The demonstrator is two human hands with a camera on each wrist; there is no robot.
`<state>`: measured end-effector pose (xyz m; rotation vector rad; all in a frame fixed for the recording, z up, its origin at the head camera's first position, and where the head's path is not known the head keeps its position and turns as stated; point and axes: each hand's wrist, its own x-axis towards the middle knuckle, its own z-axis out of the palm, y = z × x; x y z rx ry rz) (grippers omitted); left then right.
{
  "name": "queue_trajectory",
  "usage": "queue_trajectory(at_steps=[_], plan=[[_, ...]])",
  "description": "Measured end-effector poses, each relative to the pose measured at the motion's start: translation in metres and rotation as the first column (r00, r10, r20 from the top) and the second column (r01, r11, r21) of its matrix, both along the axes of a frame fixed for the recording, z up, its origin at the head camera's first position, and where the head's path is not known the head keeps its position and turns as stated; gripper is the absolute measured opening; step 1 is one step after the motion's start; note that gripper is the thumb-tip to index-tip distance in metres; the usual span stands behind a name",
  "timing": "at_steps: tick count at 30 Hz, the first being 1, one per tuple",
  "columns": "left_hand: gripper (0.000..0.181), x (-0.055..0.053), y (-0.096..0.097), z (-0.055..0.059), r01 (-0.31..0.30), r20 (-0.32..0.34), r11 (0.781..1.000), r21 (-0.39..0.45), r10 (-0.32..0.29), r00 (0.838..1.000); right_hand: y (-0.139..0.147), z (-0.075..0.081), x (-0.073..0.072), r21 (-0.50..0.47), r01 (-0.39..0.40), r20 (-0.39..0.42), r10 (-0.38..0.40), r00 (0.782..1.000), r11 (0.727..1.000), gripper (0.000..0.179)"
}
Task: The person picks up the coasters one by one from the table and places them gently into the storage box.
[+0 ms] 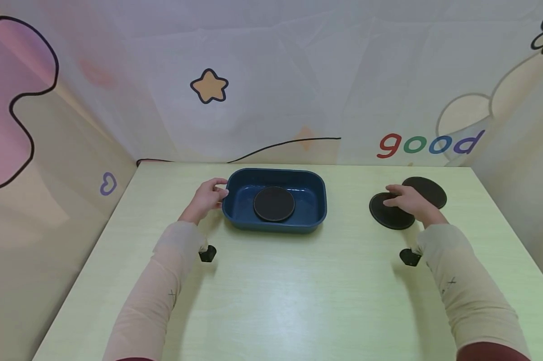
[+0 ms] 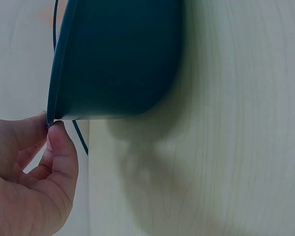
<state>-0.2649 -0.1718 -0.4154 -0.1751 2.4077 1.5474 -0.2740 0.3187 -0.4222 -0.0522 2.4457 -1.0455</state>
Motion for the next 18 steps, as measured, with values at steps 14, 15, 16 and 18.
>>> queue_trajectory(at_steps=[14, 15, 16, 18], plan=[[0.037, -0.0005, 0.001, 0.0008, -0.015, 0.006, 1.0, 0.001, 0.015, 1.0, 0.0062, -0.0027, 0.0019, 0.053, 0.01, -0.053, -0.007, 0.999, 0.999, 0.059], [0.038, -0.0005, 0.0009, 0.0008, -0.014, 0.006, 1.0, -0.001, 0.014, 1.0, 0.0063, -0.003, 0.0022, 0.057, 0.016, -0.05, -0.014, 0.999, 0.998, 0.058], [0.038, -0.0003, 0.0008, 0.0008, -0.015, 0.007, 1.0, -0.001, 0.015, 1.0, 0.0064, -0.0032, 0.0026, 0.059, 0.024, -0.045, -0.021, 0.999, 0.998, 0.057], [0.038, -0.0001, 0.0007, 0.0007, -0.014, 0.009, 1.0, -0.002, 0.014, 1.0, 0.0066, -0.0036, 0.0035, 0.066, 0.034, -0.033, -0.032, 0.999, 0.997, 0.055]])
